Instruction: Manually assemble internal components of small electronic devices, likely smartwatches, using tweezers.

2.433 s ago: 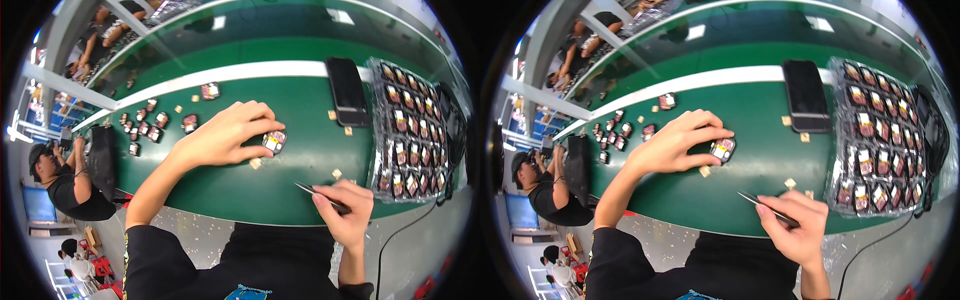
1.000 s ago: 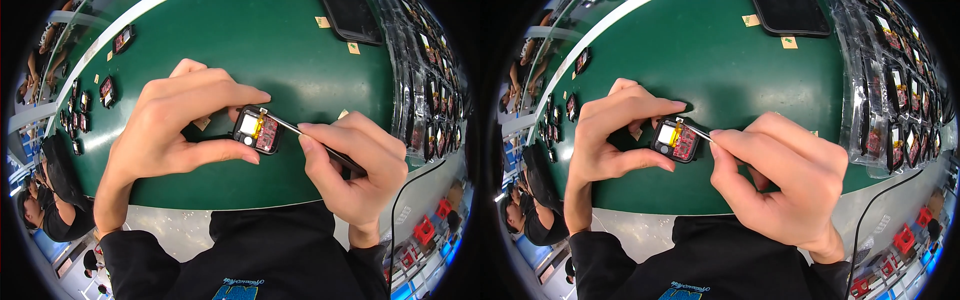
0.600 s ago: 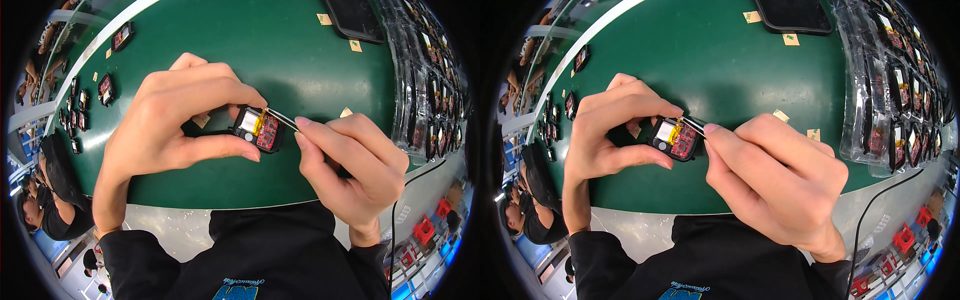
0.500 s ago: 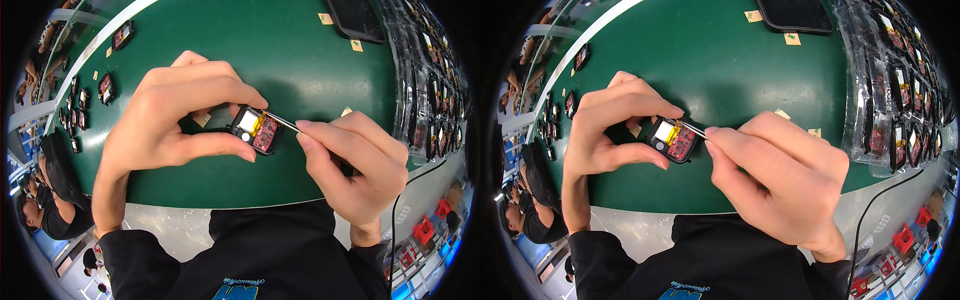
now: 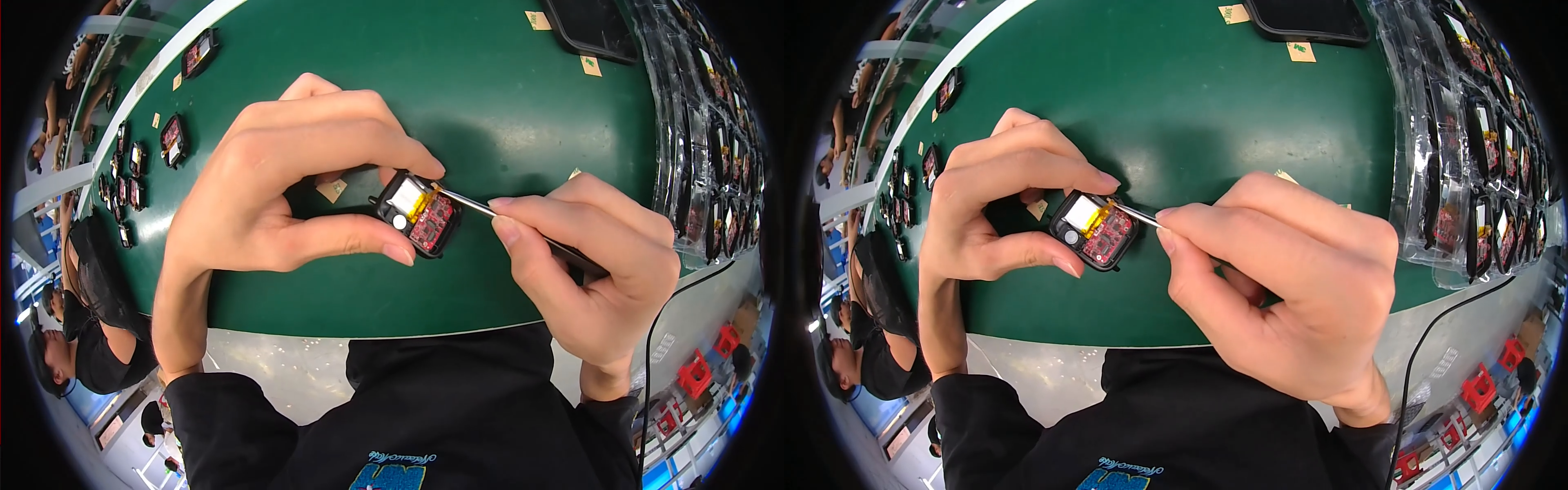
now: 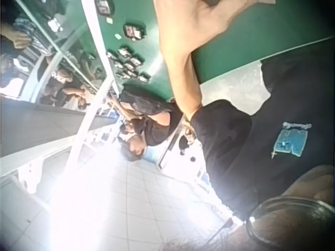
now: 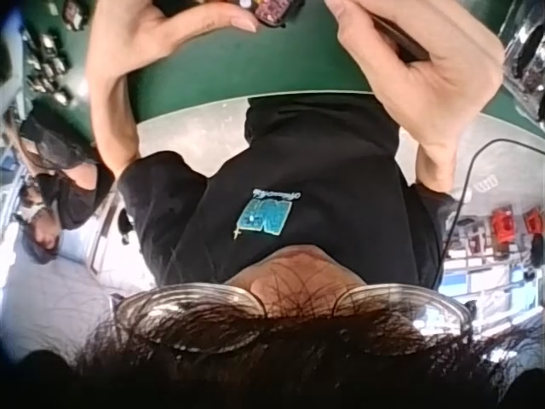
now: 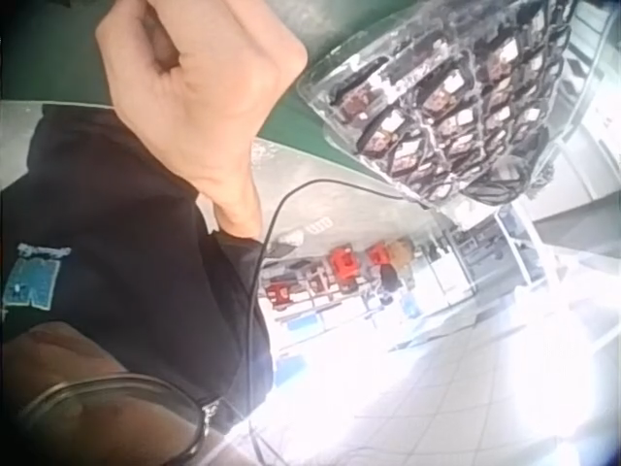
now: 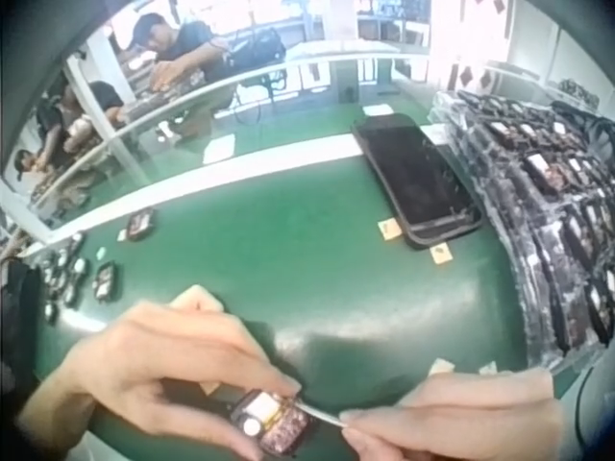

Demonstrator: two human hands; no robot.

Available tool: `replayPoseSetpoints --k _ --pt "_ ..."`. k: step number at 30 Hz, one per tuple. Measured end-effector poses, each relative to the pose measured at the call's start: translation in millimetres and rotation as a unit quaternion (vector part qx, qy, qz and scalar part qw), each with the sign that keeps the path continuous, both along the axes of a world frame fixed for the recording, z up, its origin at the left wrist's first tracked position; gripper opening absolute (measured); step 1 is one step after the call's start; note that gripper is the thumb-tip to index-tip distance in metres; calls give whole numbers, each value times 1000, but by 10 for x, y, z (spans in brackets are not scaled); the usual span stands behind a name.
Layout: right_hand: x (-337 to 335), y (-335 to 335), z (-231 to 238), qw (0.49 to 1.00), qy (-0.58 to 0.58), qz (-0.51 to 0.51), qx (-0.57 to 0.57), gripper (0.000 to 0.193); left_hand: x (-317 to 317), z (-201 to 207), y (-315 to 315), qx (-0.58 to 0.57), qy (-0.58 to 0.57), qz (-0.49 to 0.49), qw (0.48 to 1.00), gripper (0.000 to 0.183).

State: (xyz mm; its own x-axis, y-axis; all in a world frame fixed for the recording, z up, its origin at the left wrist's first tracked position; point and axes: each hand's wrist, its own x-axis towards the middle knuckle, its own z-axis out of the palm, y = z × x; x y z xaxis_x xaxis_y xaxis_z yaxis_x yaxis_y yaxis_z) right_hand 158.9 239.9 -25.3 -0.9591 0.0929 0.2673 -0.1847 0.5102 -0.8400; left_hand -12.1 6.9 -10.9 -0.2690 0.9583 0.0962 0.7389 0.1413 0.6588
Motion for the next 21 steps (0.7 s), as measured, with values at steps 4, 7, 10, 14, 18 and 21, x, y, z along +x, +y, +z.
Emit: replayPoseSetpoints --k 4,7,10,14,18,21 --pt "-14 1 -10 1000 5 8 8 19 18 -4 13 -4 8 6 1000 67" --pt "-12 -1 -8 1000 11 8 16 19 19 7 46 20 19 -8 1000 64" --pt "-17 -4 -15 1000 17 9 21 20 33 17 53 25 34 -16 999 63" --pt "10 3 2 1000 4 1 5 21 44 24 37 21 46 -16 999 62" --pt "-3 8 -51 999 33 8 15 20 23 28 41 9 31 -10 999 62" --pt "-5 -1 -48 1000 29 3 9 20 26 14 32 15 27 -9 999 62"
